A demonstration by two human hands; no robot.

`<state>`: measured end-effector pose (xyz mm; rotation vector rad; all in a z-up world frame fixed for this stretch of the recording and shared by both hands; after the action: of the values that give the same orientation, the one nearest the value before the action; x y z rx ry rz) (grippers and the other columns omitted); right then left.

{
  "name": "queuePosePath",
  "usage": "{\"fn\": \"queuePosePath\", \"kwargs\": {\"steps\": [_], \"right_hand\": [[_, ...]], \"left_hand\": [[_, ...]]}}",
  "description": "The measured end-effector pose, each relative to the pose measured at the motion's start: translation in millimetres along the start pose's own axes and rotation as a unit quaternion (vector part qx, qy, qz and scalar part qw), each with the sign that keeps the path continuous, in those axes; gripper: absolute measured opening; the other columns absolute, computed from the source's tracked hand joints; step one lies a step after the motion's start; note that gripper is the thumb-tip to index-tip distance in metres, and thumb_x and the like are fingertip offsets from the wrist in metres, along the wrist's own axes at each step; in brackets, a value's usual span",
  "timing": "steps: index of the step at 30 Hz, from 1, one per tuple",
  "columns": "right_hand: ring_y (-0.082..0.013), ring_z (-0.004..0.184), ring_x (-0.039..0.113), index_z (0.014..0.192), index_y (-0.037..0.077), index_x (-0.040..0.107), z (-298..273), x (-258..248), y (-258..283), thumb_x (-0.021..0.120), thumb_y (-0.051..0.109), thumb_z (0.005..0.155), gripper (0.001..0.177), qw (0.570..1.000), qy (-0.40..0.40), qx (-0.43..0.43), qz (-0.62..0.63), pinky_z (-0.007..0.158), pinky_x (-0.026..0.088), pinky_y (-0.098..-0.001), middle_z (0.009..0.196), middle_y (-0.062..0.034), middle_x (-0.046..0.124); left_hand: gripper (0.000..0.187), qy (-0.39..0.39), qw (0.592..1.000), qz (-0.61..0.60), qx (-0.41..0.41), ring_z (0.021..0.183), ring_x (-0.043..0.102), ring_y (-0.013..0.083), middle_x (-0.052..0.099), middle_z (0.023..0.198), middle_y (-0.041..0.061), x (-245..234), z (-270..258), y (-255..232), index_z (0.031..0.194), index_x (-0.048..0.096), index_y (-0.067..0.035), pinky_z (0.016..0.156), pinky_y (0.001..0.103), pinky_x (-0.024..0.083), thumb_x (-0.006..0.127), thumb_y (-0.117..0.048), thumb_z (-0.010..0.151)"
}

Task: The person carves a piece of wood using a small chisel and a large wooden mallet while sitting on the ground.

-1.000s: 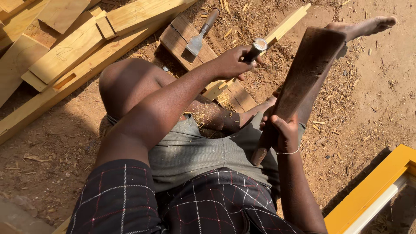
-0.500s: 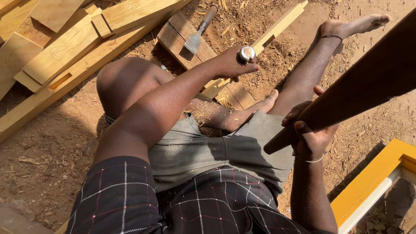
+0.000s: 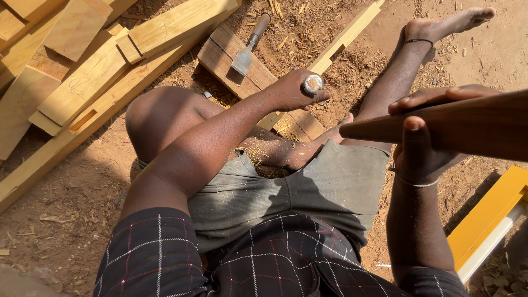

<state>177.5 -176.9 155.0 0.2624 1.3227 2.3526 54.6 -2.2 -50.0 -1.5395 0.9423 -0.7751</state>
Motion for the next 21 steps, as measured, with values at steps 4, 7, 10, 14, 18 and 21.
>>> {"fn": "queuePosePath", "kwargs": {"steps": [4, 7, 10, 14, 18, 21], "right_hand": [[-0.0231, 0.094, 0.070, 0.129, 0.001, 0.055, 0, 18, -10, 0.090, 0.018, 0.091, 0.054, 0.931, 0.116, 0.009, -0.347, 0.082, 0.058, -0.0328, 0.107, -0.0154, 0.069], [-0.0222, 0.096, 0.075, 0.124, 0.001, 0.059, 2, 34, -13, 0.090, 0.019, 0.084, 0.054, 0.913, 0.119, -0.013, -0.390, 0.080, 0.059, -0.0337, 0.105, -0.0106, 0.072], [-0.0221, 0.090, 0.076, 0.123, 0.003, 0.056, 2, 34, -1, 0.091, 0.022, 0.085, 0.055, 0.913, 0.101, -0.001, -0.394, 0.074, 0.059, -0.0328, 0.102, -0.0095, 0.072], [-0.0190, 0.089, 0.076, 0.115, 0.003, 0.064, 19, 17, 8, 0.087, 0.025, 0.095, 0.038, 0.951, 0.050, 0.042, -0.301, 0.078, 0.061, -0.0308, 0.099, -0.0078, 0.074], [-0.0153, 0.085, 0.077, 0.102, 0.004, 0.071, 29, 4, 12, 0.088, 0.026, 0.093, 0.030, 0.951, 0.063, 0.051, -0.297, 0.076, 0.062, -0.0305, 0.091, -0.0059, 0.075], [-0.0148, 0.080, 0.076, 0.101, 0.006, 0.072, 32, 4, 19, 0.090, 0.025, 0.093, 0.028, 0.944, 0.089, 0.015, -0.316, 0.071, 0.061, -0.0289, 0.090, -0.0058, 0.075]], "left_hand": [[0.039, -0.037, 0.988, 0.125, 0.077, 0.072, 0.067, 0.0152, 0.072, 0.076, 0.009, 7, -2, 2, 0.087, 0.069, -0.003, 0.066, 0.031, 0.055, 0.083, -0.039, 0.094], [0.035, -0.077, 0.967, 0.065, 0.235, 0.084, 0.073, 0.0146, 0.074, 0.090, 0.006, 3, -4, -5, 0.107, 0.068, -0.002, 0.072, 0.030, 0.057, 0.085, -0.024, 0.086], [0.020, -0.036, 0.998, 0.012, 0.058, 0.073, 0.074, 0.0113, 0.073, 0.078, 0.004, 7, -8, -1, 0.093, 0.065, -0.008, 0.066, 0.028, 0.060, 0.079, -0.019, 0.084], [0.038, -0.023, 0.998, 0.059, -0.015, 0.071, 0.071, 0.0099, 0.063, 0.076, 0.006, 10, -12, -16, 0.079, 0.060, -0.005, 0.061, 0.028, 0.059, 0.074, -0.036, 0.098], [0.036, -0.033, 0.997, -0.058, 0.025, 0.071, 0.061, 0.0075, 0.057, 0.078, 0.002, 8, -10, -17, 0.081, 0.059, -0.006, 0.062, 0.028, 0.066, 0.073, -0.035, 0.098], [0.031, -0.064, 0.982, -0.165, -0.058, 0.075, 0.066, 0.0060, 0.063, 0.080, 0.000, 2, -9, -11, 0.084, 0.057, -0.011, 0.066, 0.028, 0.069, 0.069, -0.036, 0.097]]}}
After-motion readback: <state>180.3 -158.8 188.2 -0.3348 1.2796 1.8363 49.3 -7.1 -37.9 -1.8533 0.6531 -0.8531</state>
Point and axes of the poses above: each hand's wrist, its own z-axis towards the middle knuckle, its own x-axis out of the palm, y = z × x, the point moved 4 cm from there along z, towards the middle knuckle
